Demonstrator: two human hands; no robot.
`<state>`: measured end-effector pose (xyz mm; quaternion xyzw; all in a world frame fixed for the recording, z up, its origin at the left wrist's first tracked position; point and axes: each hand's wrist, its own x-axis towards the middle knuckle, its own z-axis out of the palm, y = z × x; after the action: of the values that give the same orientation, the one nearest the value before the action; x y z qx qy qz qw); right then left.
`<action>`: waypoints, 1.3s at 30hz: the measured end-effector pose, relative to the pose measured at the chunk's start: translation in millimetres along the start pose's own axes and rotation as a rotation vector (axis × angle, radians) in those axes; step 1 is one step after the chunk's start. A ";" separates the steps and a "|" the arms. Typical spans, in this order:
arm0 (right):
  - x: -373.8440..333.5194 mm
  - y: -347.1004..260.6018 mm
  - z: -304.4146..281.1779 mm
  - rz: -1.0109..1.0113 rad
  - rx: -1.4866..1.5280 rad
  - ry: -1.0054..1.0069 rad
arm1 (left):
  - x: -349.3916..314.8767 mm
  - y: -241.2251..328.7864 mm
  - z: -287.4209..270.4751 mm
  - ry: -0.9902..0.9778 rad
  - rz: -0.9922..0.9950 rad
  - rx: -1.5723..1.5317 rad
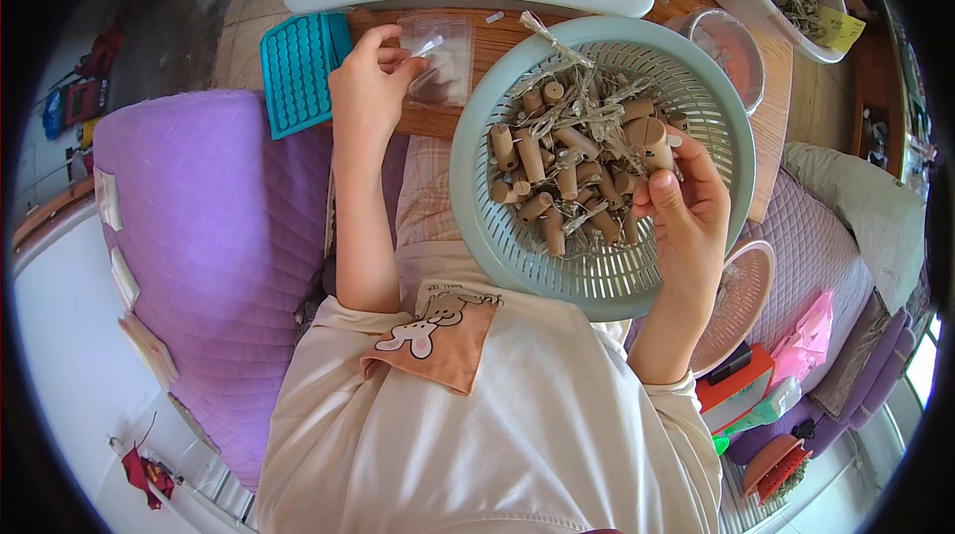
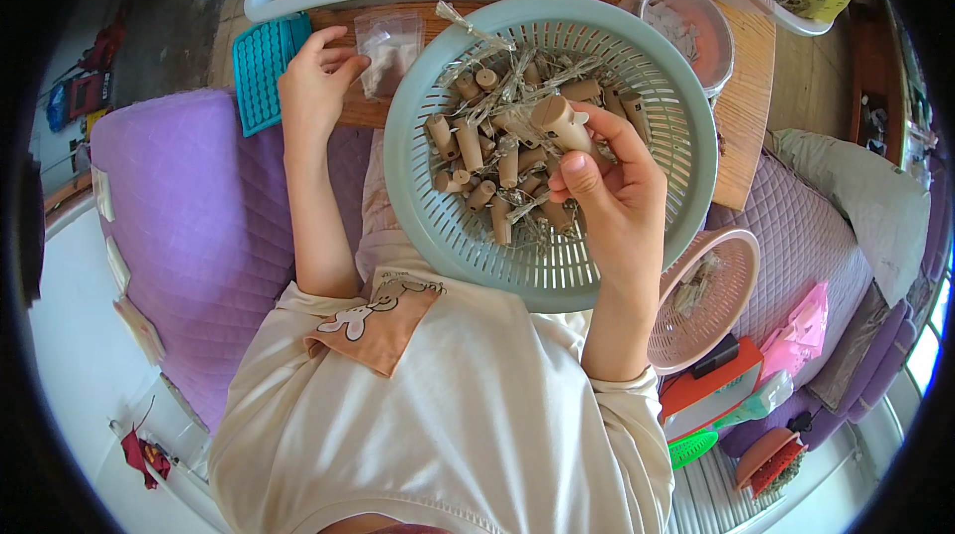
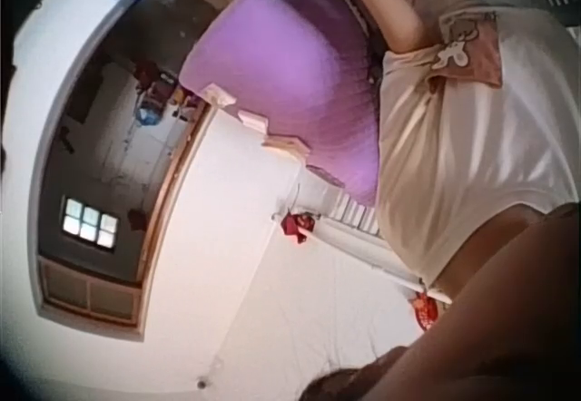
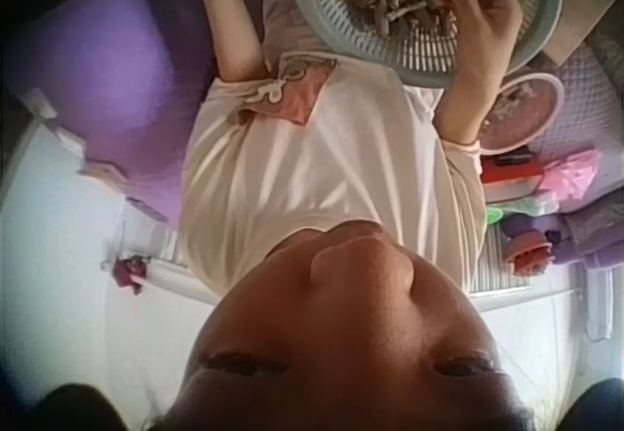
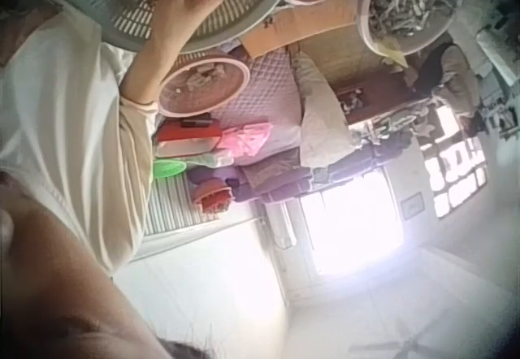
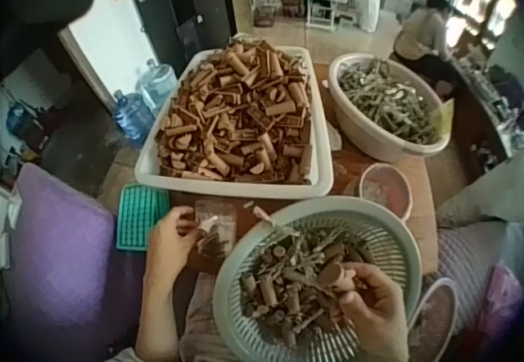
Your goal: The person packages small brown paper tubes into small clear plastic bags by hand.
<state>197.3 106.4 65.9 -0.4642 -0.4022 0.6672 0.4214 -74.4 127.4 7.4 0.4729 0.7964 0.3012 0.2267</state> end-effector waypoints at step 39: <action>-12.2 -28.7 46.4 -0.027 -0.163 -0.022 | -86.6 69.8 -13.2 -0.556 0.162 -1.031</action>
<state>160.8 97.4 107.3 -0.4840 -0.4660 0.6315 0.3869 -0.9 72.8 71.9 0.4224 0.4193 0.5304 0.6037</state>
